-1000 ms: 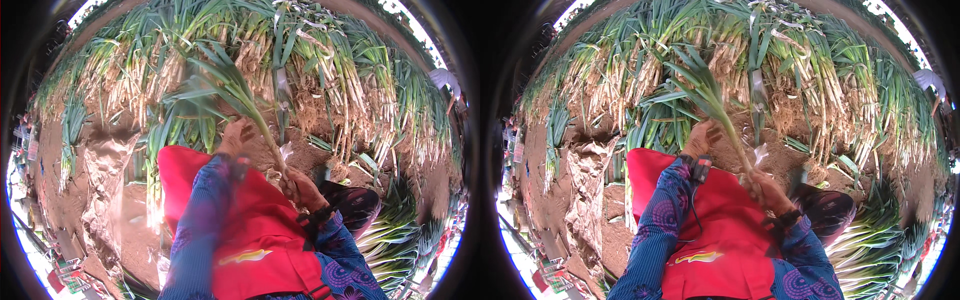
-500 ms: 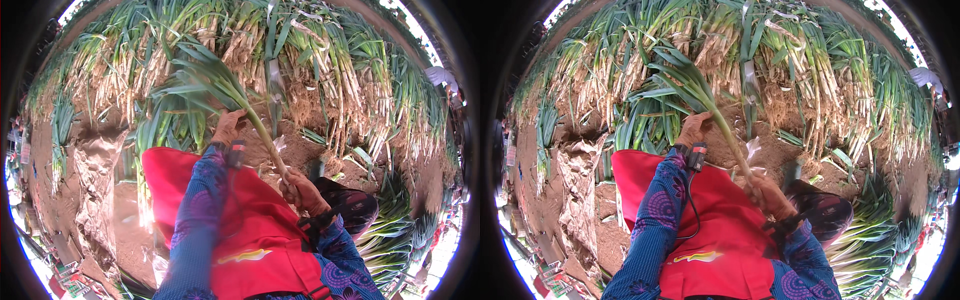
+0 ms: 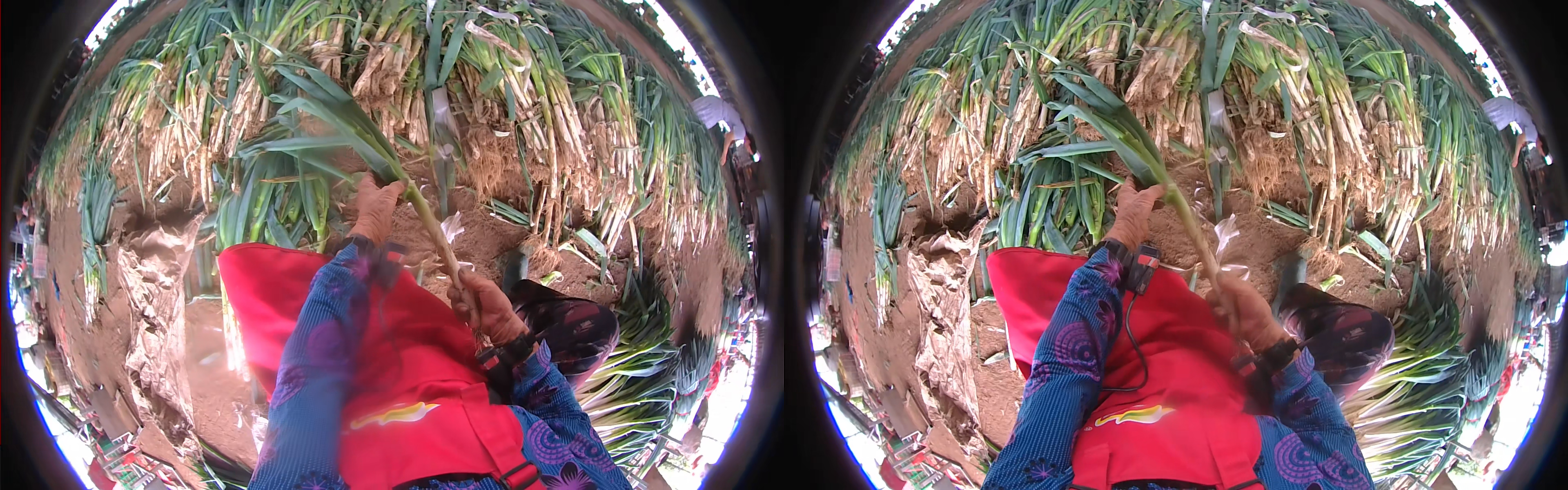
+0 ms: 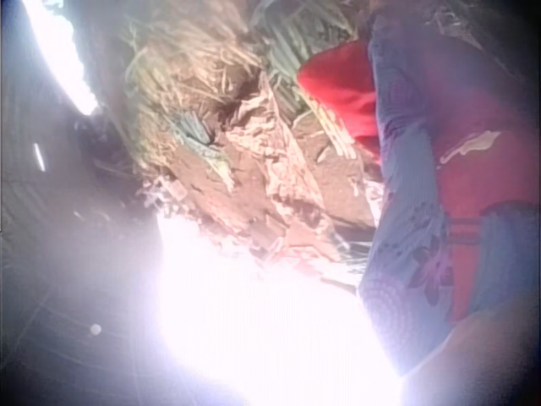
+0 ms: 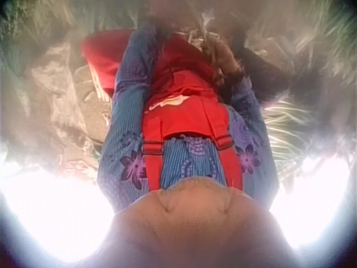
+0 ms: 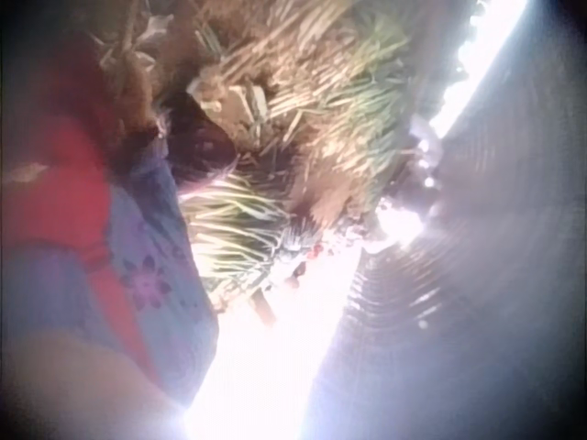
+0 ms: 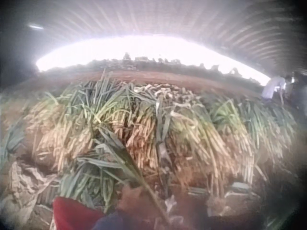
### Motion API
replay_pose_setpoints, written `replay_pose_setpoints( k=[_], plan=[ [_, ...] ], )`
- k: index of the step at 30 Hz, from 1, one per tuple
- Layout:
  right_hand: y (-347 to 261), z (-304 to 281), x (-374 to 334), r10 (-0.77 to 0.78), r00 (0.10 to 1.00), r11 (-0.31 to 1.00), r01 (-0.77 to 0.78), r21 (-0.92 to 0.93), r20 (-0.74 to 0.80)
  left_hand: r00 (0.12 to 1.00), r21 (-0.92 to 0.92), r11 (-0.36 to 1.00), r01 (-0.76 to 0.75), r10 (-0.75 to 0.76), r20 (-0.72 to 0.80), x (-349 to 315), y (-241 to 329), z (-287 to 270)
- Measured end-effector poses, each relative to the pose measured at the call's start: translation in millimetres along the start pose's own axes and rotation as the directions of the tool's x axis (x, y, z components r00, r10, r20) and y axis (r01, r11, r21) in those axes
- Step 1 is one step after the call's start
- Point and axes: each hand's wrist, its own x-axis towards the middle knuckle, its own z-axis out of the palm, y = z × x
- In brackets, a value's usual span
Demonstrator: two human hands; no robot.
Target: The person processes leeks by picking them up from a pile, peeling off the outer leaves by hand, and placing the cleaned leeks onto a pile.
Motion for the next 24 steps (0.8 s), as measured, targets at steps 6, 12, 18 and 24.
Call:
replay_pose_setpoints(
  k=[6,12,18,24],
  plan=[
    [-13.4,-27.3,20.0,0.034,0.996,0.981,-0.049,0.187,0.085,0.974,-0.262,0.959,-0.112,0.158,0.163,-29.5,95.6,4.8],
    [-20.8,-32.7,11.2,-0.017,0.997,0.999,0.02,0.037,-0.078,0.876,0.154,0.873,-0.462,0.477,-0.073,-19.1,145.2,-61.0],
    [-24.1,48.9,4.7,-0.066,0.993,0.969,0.087,-0.23,0.099,0.969,0.491,0.866,-0.097,-0.03,0.245,-1.0,-72.2,-204.4],
    [-40.1,36.9,-69.4,-0.309,0.949,0.766,0.208,-0.608,-0.064,0.804,-0.064,0.804,0.591,-0.581,0.129,-20.7,-21.1,2.2]
  ],
)
